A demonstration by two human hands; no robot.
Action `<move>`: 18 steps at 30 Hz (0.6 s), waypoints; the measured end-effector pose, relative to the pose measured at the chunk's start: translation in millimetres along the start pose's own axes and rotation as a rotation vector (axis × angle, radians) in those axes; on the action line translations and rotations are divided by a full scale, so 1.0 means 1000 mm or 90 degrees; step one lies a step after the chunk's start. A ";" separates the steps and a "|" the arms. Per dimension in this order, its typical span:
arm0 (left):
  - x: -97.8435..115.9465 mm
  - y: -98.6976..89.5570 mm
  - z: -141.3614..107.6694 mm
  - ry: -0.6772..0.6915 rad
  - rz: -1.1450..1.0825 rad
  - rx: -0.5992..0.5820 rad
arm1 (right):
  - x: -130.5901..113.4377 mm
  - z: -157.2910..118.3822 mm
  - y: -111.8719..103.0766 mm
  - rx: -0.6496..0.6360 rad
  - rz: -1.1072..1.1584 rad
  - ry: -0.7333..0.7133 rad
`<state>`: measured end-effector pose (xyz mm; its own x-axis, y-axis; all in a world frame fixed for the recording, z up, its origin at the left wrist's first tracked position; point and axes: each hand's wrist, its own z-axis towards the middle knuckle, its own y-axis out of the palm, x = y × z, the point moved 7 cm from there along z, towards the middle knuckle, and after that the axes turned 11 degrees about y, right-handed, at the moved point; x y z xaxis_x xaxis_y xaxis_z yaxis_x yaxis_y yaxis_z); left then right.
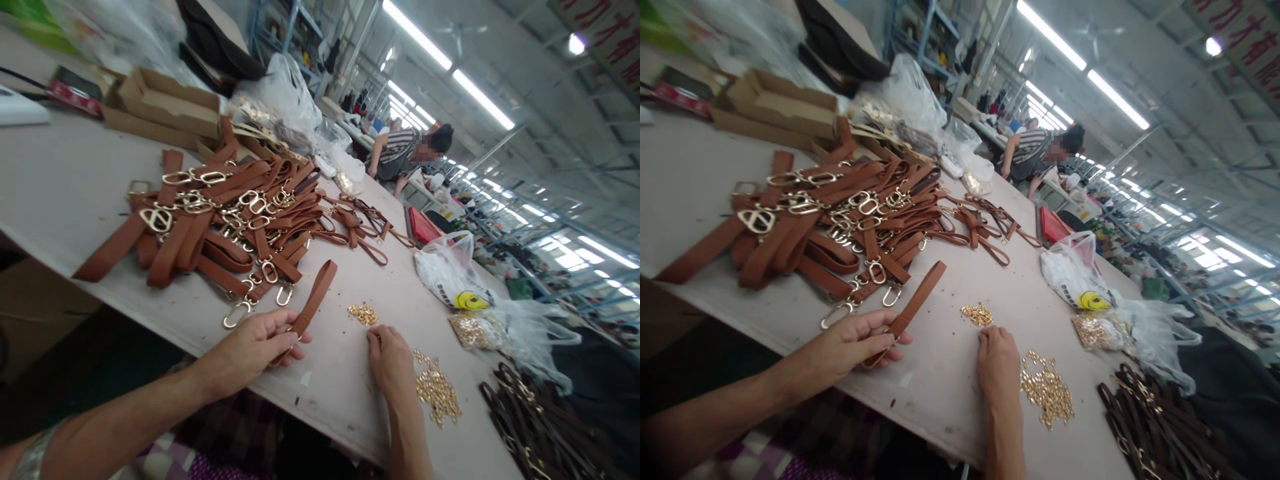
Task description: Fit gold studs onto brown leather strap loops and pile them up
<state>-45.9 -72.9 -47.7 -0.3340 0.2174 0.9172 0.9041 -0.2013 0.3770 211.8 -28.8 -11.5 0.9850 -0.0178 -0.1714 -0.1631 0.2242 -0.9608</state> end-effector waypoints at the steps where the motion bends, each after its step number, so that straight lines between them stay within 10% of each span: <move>1: 0.000 0.001 0.000 0.005 0.003 -0.009 | -0.002 0.000 0.000 -0.014 0.002 -0.021; 18: 0.011 0.009 -0.006 0.027 0.048 -0.061 | 0.011 0.002 -0.010 -0.095 0.094 0.011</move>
<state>-42.7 -78.6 -33.5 -0.2780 0.1582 0.9475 0.8985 -0.3060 0.3148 224.2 -29.8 -3.1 0.9488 -0.0122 -0.3157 -0.3138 0.0781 -0.9463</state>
